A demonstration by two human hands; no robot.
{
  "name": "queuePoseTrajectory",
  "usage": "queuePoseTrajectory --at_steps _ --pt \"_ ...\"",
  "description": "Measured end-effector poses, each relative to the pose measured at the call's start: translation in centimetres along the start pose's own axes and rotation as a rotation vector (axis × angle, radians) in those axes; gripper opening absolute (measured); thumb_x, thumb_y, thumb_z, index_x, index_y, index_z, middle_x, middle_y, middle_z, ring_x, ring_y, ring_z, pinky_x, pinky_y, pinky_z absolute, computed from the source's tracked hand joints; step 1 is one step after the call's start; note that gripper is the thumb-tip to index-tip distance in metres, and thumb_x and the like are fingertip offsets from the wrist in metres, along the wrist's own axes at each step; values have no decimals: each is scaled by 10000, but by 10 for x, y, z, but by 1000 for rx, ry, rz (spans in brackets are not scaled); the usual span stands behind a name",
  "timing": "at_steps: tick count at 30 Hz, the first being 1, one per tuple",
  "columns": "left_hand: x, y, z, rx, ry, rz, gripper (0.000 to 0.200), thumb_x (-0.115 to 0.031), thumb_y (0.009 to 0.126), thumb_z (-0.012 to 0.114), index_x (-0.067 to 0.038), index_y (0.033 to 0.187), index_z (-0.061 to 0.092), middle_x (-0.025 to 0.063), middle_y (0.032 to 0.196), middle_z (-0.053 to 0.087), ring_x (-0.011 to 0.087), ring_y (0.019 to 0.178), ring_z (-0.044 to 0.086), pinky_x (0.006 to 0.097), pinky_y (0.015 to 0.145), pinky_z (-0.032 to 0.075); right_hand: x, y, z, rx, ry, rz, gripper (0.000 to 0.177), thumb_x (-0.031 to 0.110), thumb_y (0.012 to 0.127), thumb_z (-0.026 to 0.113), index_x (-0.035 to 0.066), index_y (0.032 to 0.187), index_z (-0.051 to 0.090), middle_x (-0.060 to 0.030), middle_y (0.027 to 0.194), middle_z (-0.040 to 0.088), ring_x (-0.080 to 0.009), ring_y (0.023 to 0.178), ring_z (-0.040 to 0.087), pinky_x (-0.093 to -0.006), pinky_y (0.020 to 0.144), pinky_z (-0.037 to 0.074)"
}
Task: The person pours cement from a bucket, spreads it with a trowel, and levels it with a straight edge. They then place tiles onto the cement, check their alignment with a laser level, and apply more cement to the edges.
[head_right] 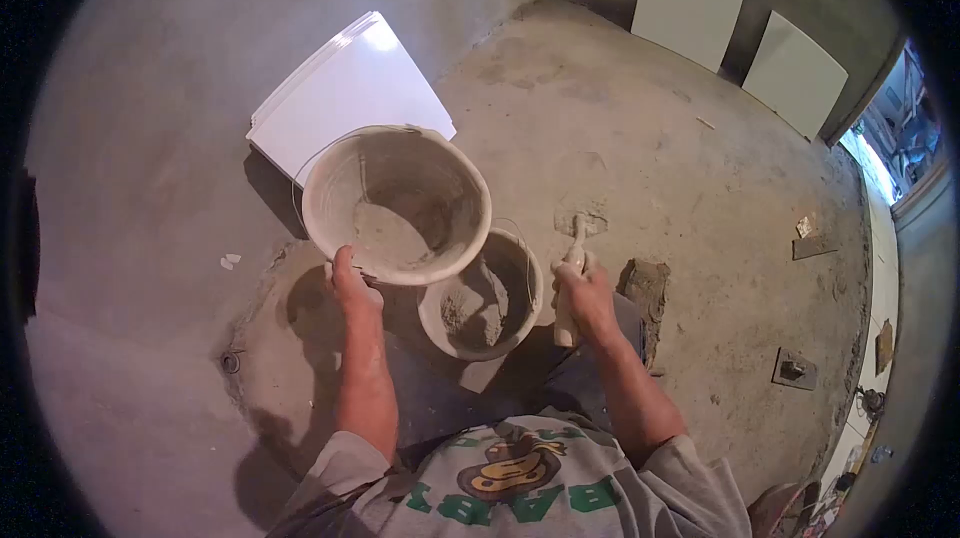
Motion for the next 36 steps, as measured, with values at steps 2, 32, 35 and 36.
queuePoseTrajectory --at_steps 2,32,35,36 --pt "-1 -1 2 -41 -32 -215 345 -188 732 636 31 989 564 103 959 580 246 838 587 380 731 483 10 3 4 -120 192 30 152 186 846 552 60 883 475 -55 671 520 -159 503 526 -304 453 454" --pt "25 -16 -7 22 -167 -418 348 -182 743 635 -38 1047 546 84 992 578 230 868 578 359 789 485 -34 18 41 -16 196 214 194 145 786 587 0 885 504 -89 686 541 -204 522 547 -339 477 475" --pt "16 -20 4 55 -47 -51 191 -167 755 652 -37 885 599 41 863 599 166 733 558 338 642 456 -23 18 26 0 148 220 183 137 783 586 -4 866 503 -86 681 541 -200 515 549 -339 468 472" --pt "14 -18 5 54 -48 -54 191 -167 755 652 -37 885 599 41 863 599 166 733 558 338 642 456 -22 19 22 8 117 212 176 135 785 588 1 860 500 -82 675 539 -197 511 548 -340 459 469"
Point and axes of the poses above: each hand's wrist, its own y-axis towards the middle knuckle, its own z-axis out of the palm, x = y × z, the point moved 3 cm from there along y, towards the middle knuckle
